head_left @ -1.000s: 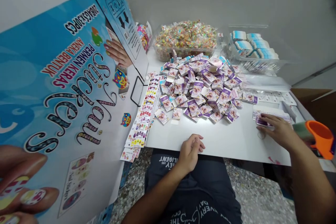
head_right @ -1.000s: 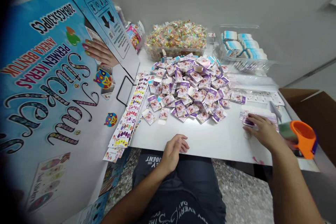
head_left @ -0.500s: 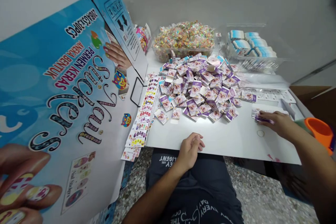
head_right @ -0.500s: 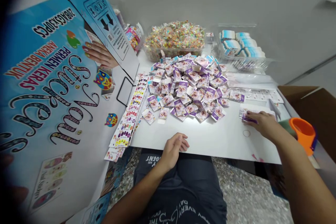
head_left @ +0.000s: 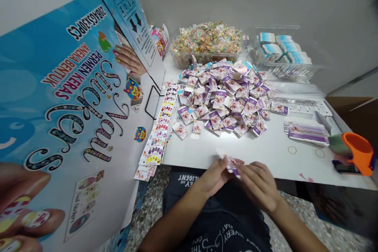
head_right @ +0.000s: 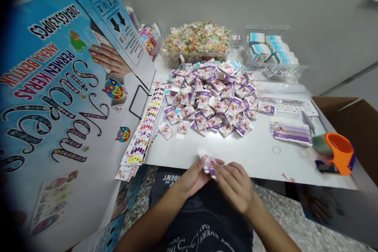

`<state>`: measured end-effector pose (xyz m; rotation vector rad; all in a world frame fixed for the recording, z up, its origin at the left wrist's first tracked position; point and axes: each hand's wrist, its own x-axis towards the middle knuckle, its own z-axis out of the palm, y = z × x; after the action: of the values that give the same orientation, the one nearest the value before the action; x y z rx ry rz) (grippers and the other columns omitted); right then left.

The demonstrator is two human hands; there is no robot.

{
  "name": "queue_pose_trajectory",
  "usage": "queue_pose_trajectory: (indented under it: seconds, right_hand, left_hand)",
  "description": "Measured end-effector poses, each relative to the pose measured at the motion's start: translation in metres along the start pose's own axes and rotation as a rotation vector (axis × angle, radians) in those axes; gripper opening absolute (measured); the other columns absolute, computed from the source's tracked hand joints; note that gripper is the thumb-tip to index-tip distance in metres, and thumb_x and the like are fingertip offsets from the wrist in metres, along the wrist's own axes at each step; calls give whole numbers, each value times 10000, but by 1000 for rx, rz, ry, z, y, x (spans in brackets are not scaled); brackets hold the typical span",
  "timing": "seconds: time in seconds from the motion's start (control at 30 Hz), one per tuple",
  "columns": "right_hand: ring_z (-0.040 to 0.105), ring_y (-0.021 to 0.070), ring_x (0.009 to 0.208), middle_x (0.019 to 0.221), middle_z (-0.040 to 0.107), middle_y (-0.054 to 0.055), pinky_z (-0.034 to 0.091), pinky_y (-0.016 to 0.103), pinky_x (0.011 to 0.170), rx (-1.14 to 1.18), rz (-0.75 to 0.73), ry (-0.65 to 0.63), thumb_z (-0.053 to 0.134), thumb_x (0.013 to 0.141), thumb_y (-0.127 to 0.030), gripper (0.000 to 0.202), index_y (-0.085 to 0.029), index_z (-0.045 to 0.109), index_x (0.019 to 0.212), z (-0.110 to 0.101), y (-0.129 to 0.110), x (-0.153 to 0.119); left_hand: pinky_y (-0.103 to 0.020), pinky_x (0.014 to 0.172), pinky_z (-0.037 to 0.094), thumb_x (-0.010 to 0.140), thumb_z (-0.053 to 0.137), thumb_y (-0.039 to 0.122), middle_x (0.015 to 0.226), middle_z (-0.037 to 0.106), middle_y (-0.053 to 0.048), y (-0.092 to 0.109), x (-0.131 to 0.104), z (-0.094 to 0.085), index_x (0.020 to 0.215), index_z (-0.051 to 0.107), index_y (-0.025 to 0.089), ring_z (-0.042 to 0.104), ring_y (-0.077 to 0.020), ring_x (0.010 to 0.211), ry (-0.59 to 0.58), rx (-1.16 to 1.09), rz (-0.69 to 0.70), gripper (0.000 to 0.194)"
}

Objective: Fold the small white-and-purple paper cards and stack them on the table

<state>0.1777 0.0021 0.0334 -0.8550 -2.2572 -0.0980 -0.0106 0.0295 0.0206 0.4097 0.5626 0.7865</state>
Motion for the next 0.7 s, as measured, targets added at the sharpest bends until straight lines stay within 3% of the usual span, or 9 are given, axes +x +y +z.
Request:
queue_pose_trajectory:
  seconds: [0.13, 0.27, 0.33, 0.43, 0.5, 0.57, 0.63, 0.7]
  right_hand:
    - [602, 269, 1139, 1144, 762, 68, 428, 482, 998, -4, 180, 89, 690, 861, -138, 383, -250, 682, 1228, 27, -36, -4]
    - [500, 327, 1242, 1354, 593, 124, 410, 546, 1018, 169, 496, 213, 576, 920, -212, 333, -259, 642, 1243, 27, -38, 13]
    - [467, 327, 1296, 1421, 523, 124, 408, 551, 1055, 310, 569, 130, 586, 928, -227, 322, -267, 611, 1246, 23, -30, 24]
    - [459, 296, 1336, 1456, 494, 109, 424, 508, 1094, 589, 587, -111, 586, 959, -259, 201, -266, 617, 1157, 13, -15, 38]
    - [488, 277, 1322, 1442, 498, 101, 455, 469, 1087, 762, 606, -236, 578, 980, -304, 104, -251, 635, 1048, 5, -7, 43]
    - [519, 273, 1296, 1431, 499, 95, 502, 445, 1043, 862, 633, -323, 564, 992, -349, 142, -236, 639, 948, -4, -3, 47]
    - [538, 271, 1273, 1428, 498, 90, 541, 433, 989, 875, 632, -394, 538, 1006, -360, 192, -230, 631, 898, -11, -2, 52]
    - [530, 267, 1280, 1419, 503, 90, 540, 438, 991, 796, 590, -459, 513, 1018, -330, 189, -232, 624, 903, -16, -3, 57]
  left_hand:
    - [-236, 656, 464, 716, 840, 562, 758, 691, -60, -4, -2, -4, 877, 728, 90, 629, -135, 673, 111, -105, 23, 511]
    - [-225, 478, 359, 652, 867, 603, 548, 614, 1, -6, -4, -14, 828, 706, 98, 492, -86, 435, -66, -33, -22, 558]
    - [-223, 436, 306, 630, 874, 618, 451, 554, 24, -7, -5, -19, 758, 680, 106, 427, -74, 368, -142, -4, -54, 562]
    - [-234, 424, 304, 670, 843, 631, 377, 513, 9, -6, -7, -24, 609, 610, 128, 423, -88, 329, -191, 16, -82, 557]
    - [-251, 428, 332, 726, 762, 692, 379, 528, -20, -6, -10, -24, 582, 604, 130, 462, -117, 326, -260, 56, -134, 602]
    - [-271, 482, 399, 789, 655, 744, 461, 597, -59, -4, -13, -21, 645, 655, 107, 555, -156, 403, -307, 135, -149, 653]
    - [-294, 629, 473, 852, 593, 719, 632, 682, -90, -3, -15, -16, 773, 705, 91, 648, -188, 591, -265, 210, -70, 643]
    - [-305, 763, 480, 881, 631, 604, 786, 712, -84, -2, -16, -10, 868, 716, 110, 658, -195, 758, -151, 216, 36, 502]
